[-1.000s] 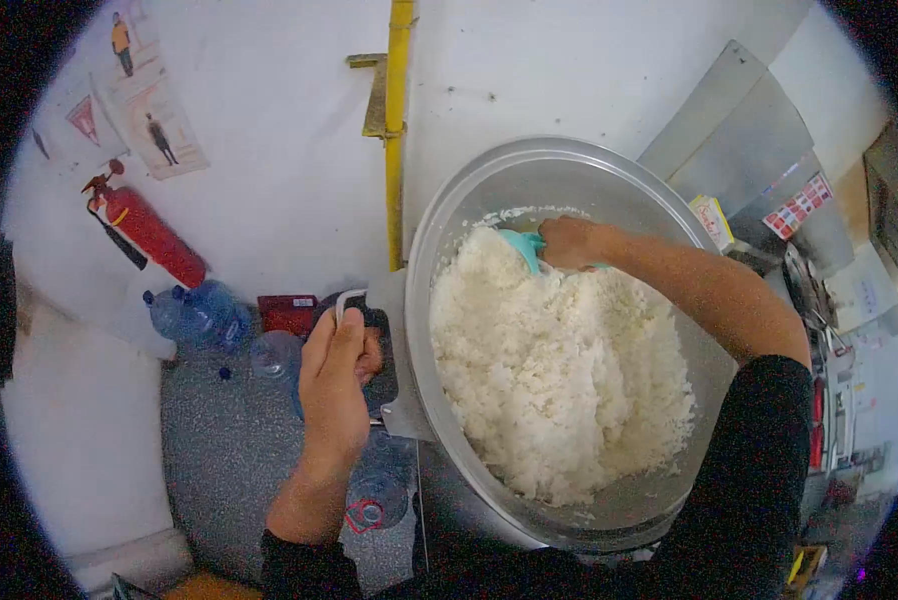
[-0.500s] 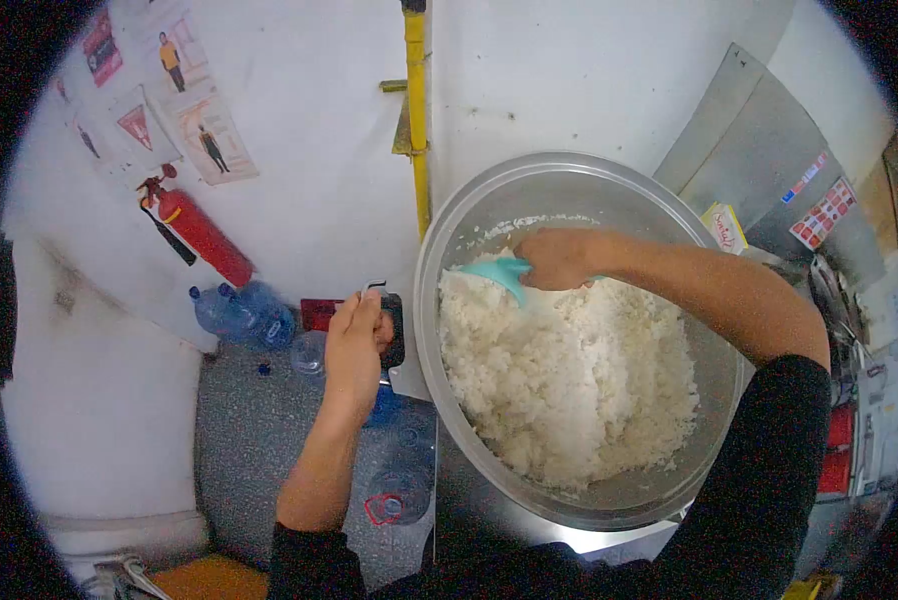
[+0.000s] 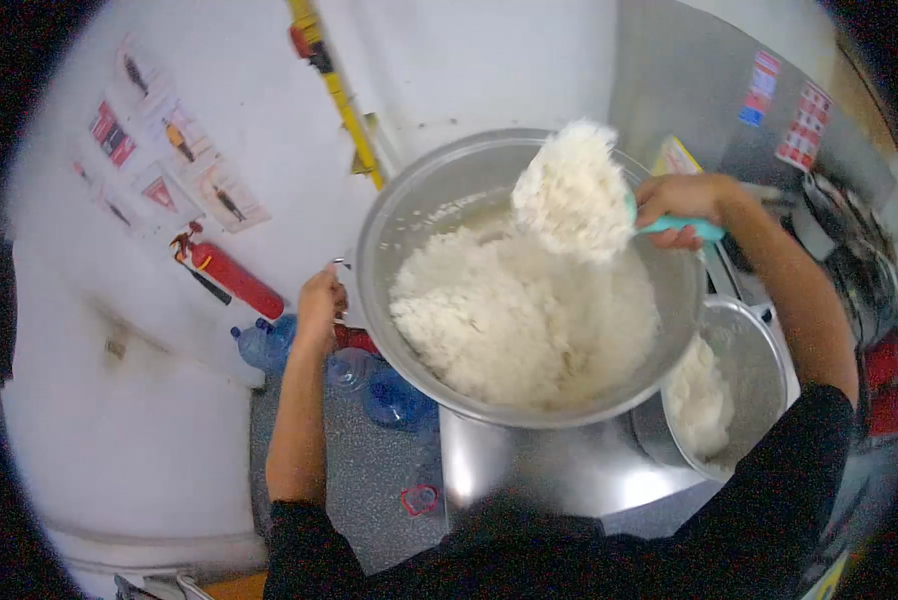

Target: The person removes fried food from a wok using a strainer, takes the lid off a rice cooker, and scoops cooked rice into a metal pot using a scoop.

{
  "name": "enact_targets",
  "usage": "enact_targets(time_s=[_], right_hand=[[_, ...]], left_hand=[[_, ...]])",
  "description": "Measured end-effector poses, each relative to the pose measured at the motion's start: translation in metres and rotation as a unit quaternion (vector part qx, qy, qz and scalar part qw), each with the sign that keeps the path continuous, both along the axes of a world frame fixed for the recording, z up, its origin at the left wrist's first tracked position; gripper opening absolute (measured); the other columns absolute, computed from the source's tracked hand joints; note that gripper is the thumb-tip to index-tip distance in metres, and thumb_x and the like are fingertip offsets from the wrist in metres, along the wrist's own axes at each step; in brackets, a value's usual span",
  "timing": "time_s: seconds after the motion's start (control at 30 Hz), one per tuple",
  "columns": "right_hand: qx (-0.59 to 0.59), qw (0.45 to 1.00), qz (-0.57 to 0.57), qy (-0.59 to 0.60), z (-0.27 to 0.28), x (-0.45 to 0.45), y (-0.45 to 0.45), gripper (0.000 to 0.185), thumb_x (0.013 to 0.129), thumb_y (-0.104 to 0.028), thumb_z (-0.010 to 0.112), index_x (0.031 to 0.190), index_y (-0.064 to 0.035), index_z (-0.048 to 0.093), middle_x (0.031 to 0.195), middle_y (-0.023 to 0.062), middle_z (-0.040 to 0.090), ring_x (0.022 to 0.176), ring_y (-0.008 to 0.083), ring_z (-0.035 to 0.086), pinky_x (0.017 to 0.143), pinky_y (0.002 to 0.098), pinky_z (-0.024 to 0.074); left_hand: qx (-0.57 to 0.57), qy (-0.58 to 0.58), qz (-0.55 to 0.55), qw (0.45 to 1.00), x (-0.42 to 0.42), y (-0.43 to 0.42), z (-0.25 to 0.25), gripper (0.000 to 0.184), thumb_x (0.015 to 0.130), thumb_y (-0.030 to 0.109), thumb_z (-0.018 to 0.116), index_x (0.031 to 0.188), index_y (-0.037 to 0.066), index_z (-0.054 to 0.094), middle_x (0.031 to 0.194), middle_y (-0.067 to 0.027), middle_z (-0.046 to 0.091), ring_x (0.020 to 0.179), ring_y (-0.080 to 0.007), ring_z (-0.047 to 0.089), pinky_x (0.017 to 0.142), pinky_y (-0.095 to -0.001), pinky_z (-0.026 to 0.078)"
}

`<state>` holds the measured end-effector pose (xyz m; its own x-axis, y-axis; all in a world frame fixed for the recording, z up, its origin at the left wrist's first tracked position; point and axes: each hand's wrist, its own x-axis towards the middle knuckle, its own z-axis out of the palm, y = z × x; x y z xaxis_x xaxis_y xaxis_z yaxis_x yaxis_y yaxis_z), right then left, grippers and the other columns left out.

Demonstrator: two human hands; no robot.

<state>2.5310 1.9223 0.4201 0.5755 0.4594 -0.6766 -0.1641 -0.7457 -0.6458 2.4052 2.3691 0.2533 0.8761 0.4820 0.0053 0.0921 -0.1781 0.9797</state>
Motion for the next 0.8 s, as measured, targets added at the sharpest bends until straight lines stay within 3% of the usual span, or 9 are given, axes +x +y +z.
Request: enact_targets(time_s=[0.1,0.2,0.3,0.33,0.4,0.5,0.6,0.73,0.8], right_hand=[[0.039,0.995,-0.088,-0.039,0.020,-0.049,-0.095,0.019,0.077,-0.012,0.051,0.094,-0.0033,0.051,0.047,0.0020,0.043,0.029,0.0068,0.034,0.025,0.0247,0.0278],[-0.064,0.955,-0.241,-0.160,0.035,-0.120,-0.154,0.023,0.070,-0.010,0.057,0.091,-0.0006,0.055,0.051,0.0043,0.046,0.035,0.0088,0.040,0.029,0.0256,0.0315],[-0.147,0.931,-0.227,-0.245,0.004,-0.172,-0.201,0.029,0.072,-0.012,0.057,0.099,0.0001,0.055,0.054,0.0036,0.048,0.039,0.0092,0.045,0.031,0.0244,0.0340],[-0.185,0.919,-0.196,-0.288,-0.019,-0.183,-0.220,0.035,0.073,-0.012,0.058,0.105,0.0005,0.055,0.065,0.0090,0.055,0.054,0.0176,0.056,0.046,0.0299,0.0460],[-0.212,0.838,-0.041,-0.501,-0.131,-0.186,-0.276,0.043,0.072,-0.011,0.061,0.113,-0.0020,0.054,0.095,0.0232,0.060,0.093,0.0356,0.057,0.086,0.0449,0.0424],[-0.337,0.814,-0.020,-0.473,-0.207,-0.209,-0.248,0.033,0.083,-0.013,0.047,0.111,0.0036,0.048,0.088,0.0268,0.061,0.083,0.0411,0.060,0.079,0.0486,0.0470],[-0.271,0.831,-0.170,-0.455,-0.144,-0.209,-0.251,0.031,0.085,-0.016,0.046,0.108,0.0042,0.048,0.086,0.0277,0.061,0.085,0.0403,0.061,0.079,0.0488,0.0473],[-0.286,0.805,-0.111,-0.507,-0.098,-0.214,-0.275,0.033,0.085,-0.020,0.048,0.109,0.0024,0.050,0.081,0.0223,0.062,0.080,0.0391,0.062,0.074,0.0475,0.0481],[-0.330,0.923,-0.126,-0.154,-0.091,-0.214,-0.260,0.030,0.083,-0.023,0.051,0.100,0.0012,0.058,0.083,0.0209,0.063,0.079,0.0389,0.062,0.069,0.0461,0.0491]], left_hand=[[0.014,0.014,0.016,1.000,-0.004,-0.011,0.009,0.039,0.093,0.032,0.040,0.060,0.010,0.045,0.051,0.0011,0.040,0.045,-0.0109,0.035,0.044,-0.0282,0.028],[0.019,0.045,0.040,0.998,0.001,0.000,0.001,0.037,0.090,0.042,0.045,0.066,0.013,0.046,0.055,0.0022,0.041,0.049,-0.0103,0.037,0.043,-0.0279,0.026],[0.031,0.085,0.086,0.992,0.000,-0.002,0.005,0.035,0.089,0.043,0.047,0.068,0.015,0.048,0.056,0.0025,0.041,0.050,-0.0109,0.038,0.044,-0.0286,0.030],[0.037,0.090,0.114,0.989,0.002,-0.005,0.004,0.034,0.089,0.043,0.048,0.070,0.015,0.049,0.056,0.0025,0.040,0.049,-0.0110,0.037,0.044,-0.0291,0.031],[0.007,0.071,0.071,0.995,0.004,0.007,-0.001,0.033,0.089,0.042,0.048,0.072,0.014,0.051,0.055,0.0027,0.041,0.049,-0.0113,0.039,0.044,-0.0289,0.033],[-0.033,0.048,0.102,0.993,-0.003,-0.010,0.004,0.033,0.090,0.039,0.047,0.067,0.016,0.046,0.051,0.0040,0.039,0.043,-0.0093,0.035,0.039,-0.0253,0.024],[-0.085,0.050,0.044,0.994,0.007,0.012,-0.005,0.032,0.091,0.037,0.047,0.066,0.017,0.045,0.051,0.0049,0.039,0.043,-0.0092,0.035,0.039,-0.0254,0.022],[-0.091,0.016,0.059,0.994,0.003,0.005,-0.003,0.032,0.092,0.037,0.047,0.067,0.017,0.044,0.052,0.0056,0.039,0.043,-0.0084,0.035,0.039,-0.0244,0.023],[-0.095,0.018,0.057,0.994,0.001,-0.003,0.000,0.032,0.092,0.037,0.047,0.067,0.017,0.044,0.052,0.0056,0.039,0.043,-0.0081,0.036,0.039,-0.0241,0.024]])
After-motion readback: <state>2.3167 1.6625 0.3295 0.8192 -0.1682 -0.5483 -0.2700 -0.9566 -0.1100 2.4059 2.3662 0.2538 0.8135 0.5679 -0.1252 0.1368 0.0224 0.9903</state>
